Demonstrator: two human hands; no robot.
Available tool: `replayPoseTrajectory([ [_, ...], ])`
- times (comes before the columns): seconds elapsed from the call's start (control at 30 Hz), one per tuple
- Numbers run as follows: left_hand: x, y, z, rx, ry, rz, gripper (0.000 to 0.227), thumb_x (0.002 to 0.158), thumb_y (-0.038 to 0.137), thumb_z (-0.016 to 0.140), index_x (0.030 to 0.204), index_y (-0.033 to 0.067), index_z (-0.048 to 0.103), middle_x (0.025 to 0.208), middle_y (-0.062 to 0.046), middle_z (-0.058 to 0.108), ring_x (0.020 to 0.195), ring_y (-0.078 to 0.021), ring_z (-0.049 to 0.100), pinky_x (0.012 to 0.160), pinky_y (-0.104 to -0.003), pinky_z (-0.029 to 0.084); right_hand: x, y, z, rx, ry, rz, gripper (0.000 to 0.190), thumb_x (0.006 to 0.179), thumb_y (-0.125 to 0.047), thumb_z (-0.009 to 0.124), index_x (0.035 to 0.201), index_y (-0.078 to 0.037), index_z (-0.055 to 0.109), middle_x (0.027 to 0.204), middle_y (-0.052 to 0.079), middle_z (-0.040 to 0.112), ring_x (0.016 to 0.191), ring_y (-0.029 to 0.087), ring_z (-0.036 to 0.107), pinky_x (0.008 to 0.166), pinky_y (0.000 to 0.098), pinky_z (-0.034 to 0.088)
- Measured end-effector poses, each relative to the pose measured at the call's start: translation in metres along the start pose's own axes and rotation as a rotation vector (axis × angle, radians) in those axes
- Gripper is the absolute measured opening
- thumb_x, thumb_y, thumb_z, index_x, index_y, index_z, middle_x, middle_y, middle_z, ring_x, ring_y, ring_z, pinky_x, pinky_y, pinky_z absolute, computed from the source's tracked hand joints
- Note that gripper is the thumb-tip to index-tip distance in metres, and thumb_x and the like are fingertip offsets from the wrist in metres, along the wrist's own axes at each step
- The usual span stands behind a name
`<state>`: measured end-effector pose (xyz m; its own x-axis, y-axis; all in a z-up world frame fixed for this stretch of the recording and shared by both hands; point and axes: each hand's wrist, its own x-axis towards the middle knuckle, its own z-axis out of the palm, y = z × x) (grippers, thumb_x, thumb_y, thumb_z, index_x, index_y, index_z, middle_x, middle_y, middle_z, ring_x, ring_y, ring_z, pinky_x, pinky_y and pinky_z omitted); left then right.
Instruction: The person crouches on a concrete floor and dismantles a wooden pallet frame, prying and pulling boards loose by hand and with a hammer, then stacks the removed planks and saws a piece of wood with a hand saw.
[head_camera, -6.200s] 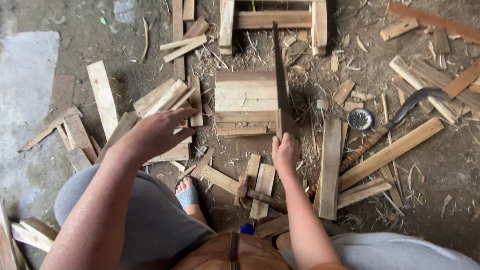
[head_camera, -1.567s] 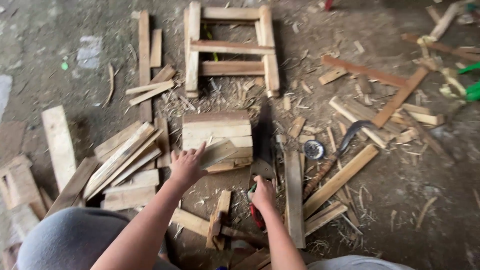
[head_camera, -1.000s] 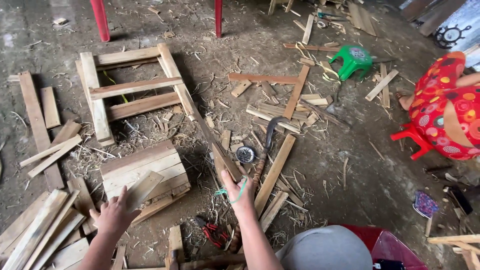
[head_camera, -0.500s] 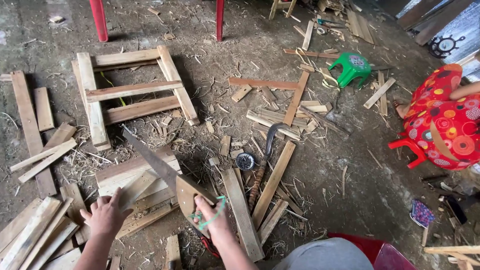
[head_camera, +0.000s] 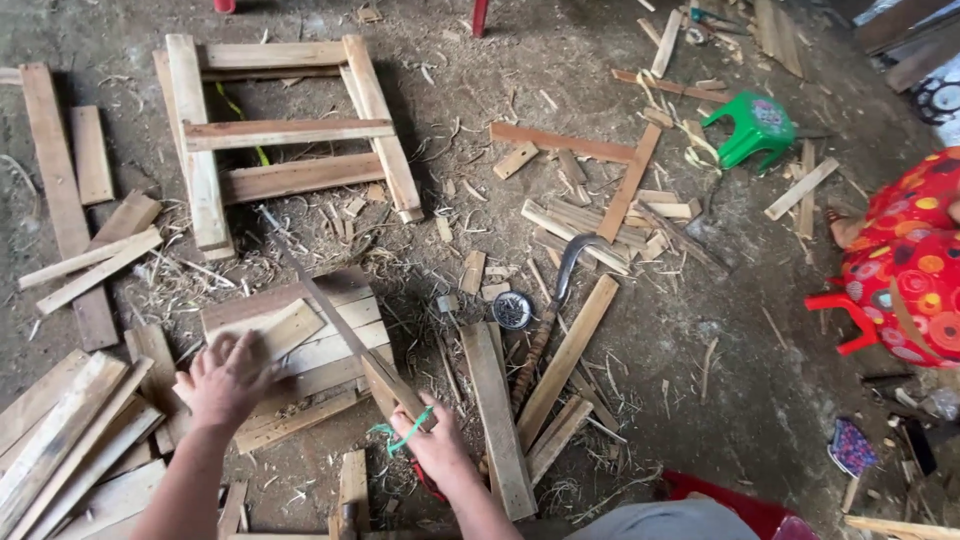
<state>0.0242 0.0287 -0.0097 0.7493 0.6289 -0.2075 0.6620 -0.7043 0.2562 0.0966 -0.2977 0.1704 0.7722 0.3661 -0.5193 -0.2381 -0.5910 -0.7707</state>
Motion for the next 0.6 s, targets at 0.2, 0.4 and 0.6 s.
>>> replayPoseTrajectory([
  [0.2, 0.0, -0.007, 0.031, -0.071, 0.131, 0.05, 0.075, 0.088, 0.062, 0.046, 0.157, 0.0471, 0.022, 0.17, -0.008, 0.015, 0.154, -0.0397, 0.011, 0.115, -0.077, 0.008, 0.005, 0.012, 0.002, 0.296, -0.057, -0.297, 0.018, 0.09, -0.012, 0.069, 0.106, -0.003, 0.068, 0.084, 0.007, 0.07, 0.068, 0.017, 0.068, 0.063, 0.0302, 0.056],
  [0.4, 0.006, -0.001, 0.018, -0.224, 0.083, 0.041, 0.071, 0.088, 0.056, 0.055, 0.154, 0.0437, 0.033, 0.171, -0.013, 0.012, 0.153, -0.0461, 0.003, 0.117, -0.072, 0.013, 0.003, 0.007, 0.006, 0.364, -0.02, -0.129, 0.018, 0.087, -0.008, 0.068, 0.104, -0.001, 0.068, 0.09, 0.008, 0.071, 0.069, 0.016, 0.067, 0.066, 0.0312, 0.059],
  [0.6, 0.008, 0.0, 0.011, -0.273, 0.046, 0.044, 0.07, 0.088, 0.057, 0.054, 0.153, 0.0414, 0.034, 0.172, -0.013, 0.009, 0.153, -0.0476, 0.0, 0.117, -0.073, 0.008, 0.002, 0.011, 0.014, 0.417, 0.002, -0.107, 0.018, 0.088, -0.01, 0.068, 0.105, -0.002, 0.07, 0.083, 0.006, 0.067, 0.07, 0.014, 0.064, 0.067, 0.0281, 0.058],
])
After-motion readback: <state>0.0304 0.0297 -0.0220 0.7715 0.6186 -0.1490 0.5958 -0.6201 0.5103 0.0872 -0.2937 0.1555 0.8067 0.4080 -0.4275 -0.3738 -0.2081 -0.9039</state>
